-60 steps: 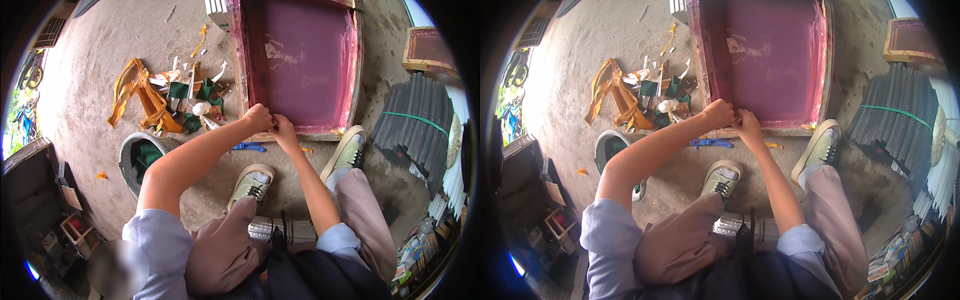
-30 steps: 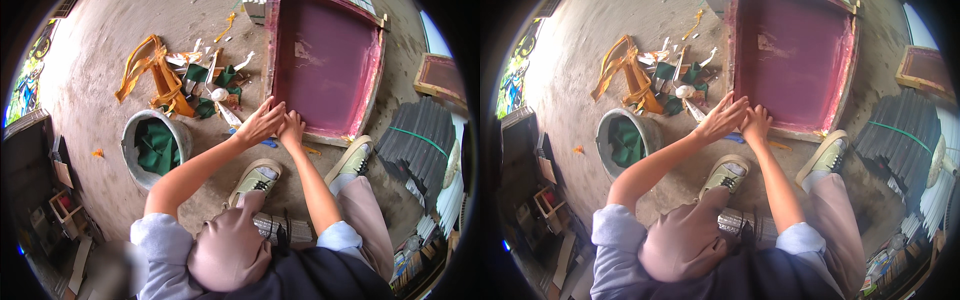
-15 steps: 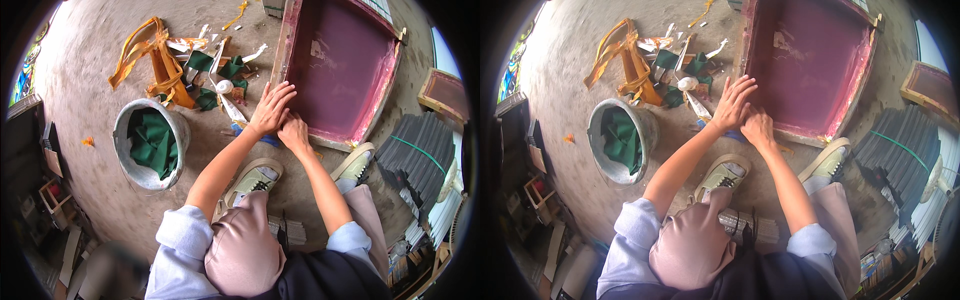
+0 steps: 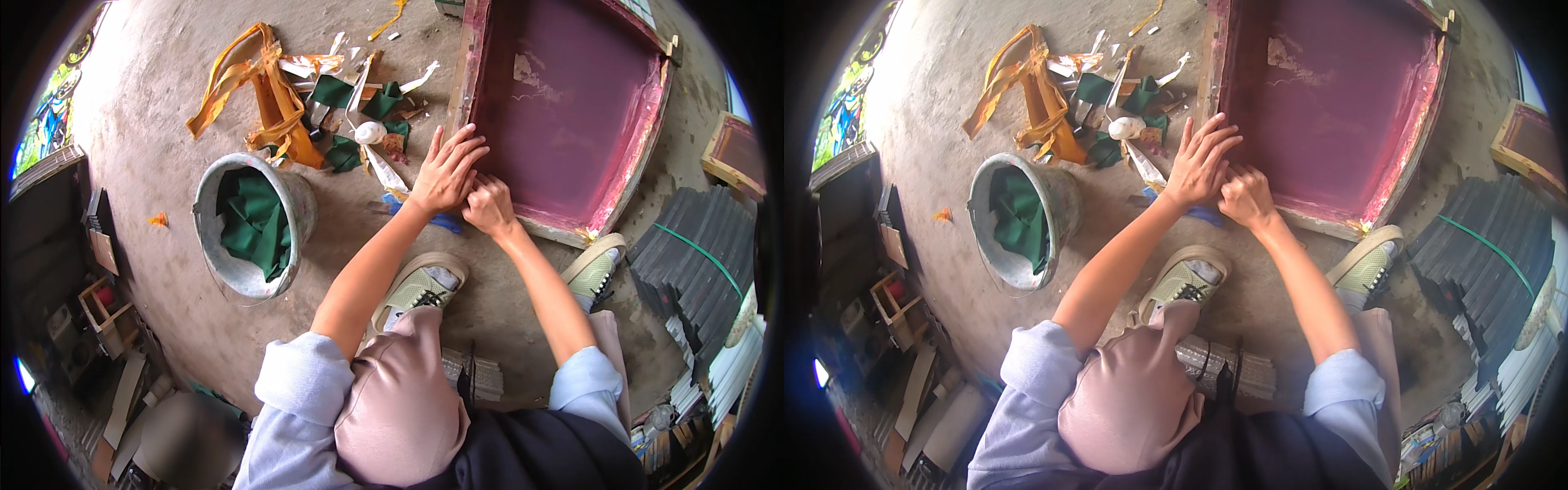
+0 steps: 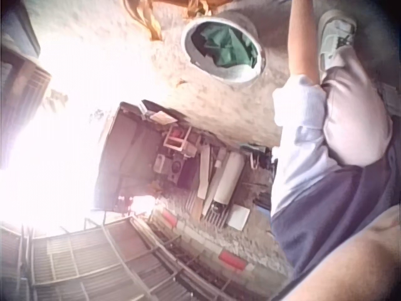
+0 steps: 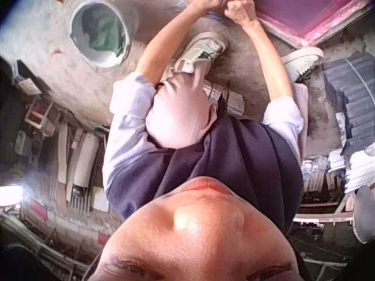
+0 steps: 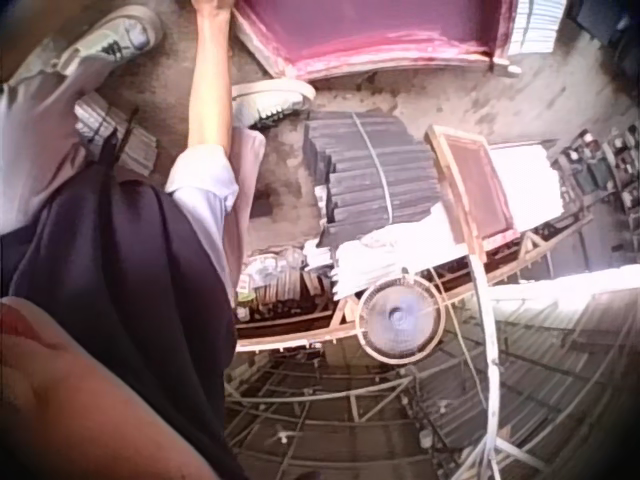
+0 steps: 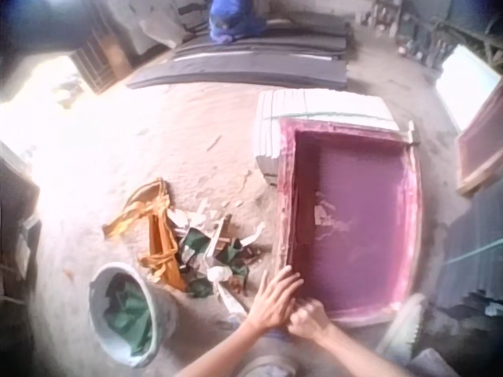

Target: The person places a wooden frame on the floor, then uses a sanding block to smooth the inner edges and corners. They repeatedly rub the frame's interior surfaces with the sanding block, focusing on the corners and sides.

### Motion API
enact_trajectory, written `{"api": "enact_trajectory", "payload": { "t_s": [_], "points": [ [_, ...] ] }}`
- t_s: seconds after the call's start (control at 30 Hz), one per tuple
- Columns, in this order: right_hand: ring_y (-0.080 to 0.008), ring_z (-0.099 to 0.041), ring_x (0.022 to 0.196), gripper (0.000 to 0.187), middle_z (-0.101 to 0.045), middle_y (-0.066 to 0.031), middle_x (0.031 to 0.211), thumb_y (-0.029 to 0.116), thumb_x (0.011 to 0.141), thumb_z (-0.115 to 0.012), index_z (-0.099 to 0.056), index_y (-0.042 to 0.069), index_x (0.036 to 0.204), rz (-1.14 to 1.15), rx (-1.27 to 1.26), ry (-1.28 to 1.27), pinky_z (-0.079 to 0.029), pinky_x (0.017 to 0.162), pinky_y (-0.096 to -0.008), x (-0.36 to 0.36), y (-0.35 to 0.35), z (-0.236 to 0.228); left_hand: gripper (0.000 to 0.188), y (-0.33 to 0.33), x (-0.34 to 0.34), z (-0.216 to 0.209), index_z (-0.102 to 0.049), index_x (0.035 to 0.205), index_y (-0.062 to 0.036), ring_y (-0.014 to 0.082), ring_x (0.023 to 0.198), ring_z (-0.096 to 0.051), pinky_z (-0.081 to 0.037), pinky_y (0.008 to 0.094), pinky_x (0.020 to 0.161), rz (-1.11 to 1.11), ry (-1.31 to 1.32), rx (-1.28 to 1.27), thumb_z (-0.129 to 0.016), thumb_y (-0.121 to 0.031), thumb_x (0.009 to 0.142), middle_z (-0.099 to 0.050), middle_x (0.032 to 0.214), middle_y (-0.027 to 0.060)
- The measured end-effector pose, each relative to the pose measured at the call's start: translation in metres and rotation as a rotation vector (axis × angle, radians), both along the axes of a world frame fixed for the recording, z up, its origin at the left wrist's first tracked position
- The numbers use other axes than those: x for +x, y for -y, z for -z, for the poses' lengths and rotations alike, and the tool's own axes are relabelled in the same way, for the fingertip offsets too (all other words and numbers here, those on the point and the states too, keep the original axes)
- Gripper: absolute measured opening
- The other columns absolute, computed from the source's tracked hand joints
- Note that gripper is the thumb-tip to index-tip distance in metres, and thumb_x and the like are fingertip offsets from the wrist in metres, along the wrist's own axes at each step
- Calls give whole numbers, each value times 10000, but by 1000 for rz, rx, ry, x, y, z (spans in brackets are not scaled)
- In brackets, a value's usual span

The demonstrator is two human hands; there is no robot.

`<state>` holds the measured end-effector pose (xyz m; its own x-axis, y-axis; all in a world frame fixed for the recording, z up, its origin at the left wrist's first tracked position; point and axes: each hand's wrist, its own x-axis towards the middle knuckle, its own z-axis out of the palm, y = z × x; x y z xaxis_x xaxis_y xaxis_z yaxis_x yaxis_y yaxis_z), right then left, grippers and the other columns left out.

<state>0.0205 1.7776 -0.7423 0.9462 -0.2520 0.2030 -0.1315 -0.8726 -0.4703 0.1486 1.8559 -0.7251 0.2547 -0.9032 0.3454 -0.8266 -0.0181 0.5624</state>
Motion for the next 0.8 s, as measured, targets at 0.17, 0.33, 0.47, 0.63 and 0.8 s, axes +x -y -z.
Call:
{"api": "enact_trajectory", "payload": {
  "t_s": [0.17,0.33,0.47,0.63,0.8],
  "points": [
    [-310,-610,610,66,-601,-156,634,51,591,-608,-597,4,638,-52,102,9,-498,581,-414,2,7,0,418,0,1,0,-554,1201,-96,240,1337,-353,-114,514,1138,-1,-22,-7,-538,-133,785,-526,1261,62],
    [-335,-599,528,82,-603,-175,621,67,634,-616,-611,3,686,-128,188,-39,-494,504,-422,0,15,8,388,-1,3,4,-594,1136,-120,227,1335,-359,-101,506,1148,-6,11,3,-549,-101,751,-553,1228,37],
    [-332,-611,556,96,-607,-175,635,86,664,-618,-621,1,708,-111,258,-8,-506,530,-432,0,15,8,345,2,1,4,-614,1085,-119,210,1333,-366,-145,510,1145,-23,49,-33,-541,-59,753,-572,1199,17],
    [-356,-636,687,117,-637,-190,744,105,729,-622,-644,11,794,75,284,-281,-519,639,-446,0,6,-12,327,-7,3,0,-619,1078,-102,222,1382,-273,-151,515,1144,14,184,116,-557,-122,758,-537,1257,36],
    [-361,-625,828,151,-650,-166,902,114,785,-618,-650,60,922,254,426,-373,-507,702,-449,-2,6,-23,312,-8,5,-31,-633,1058,-78,235,1425,-143,-120,517,1153,160,510,413,-536,-230,803,-495,1313,66]
  ]
}}
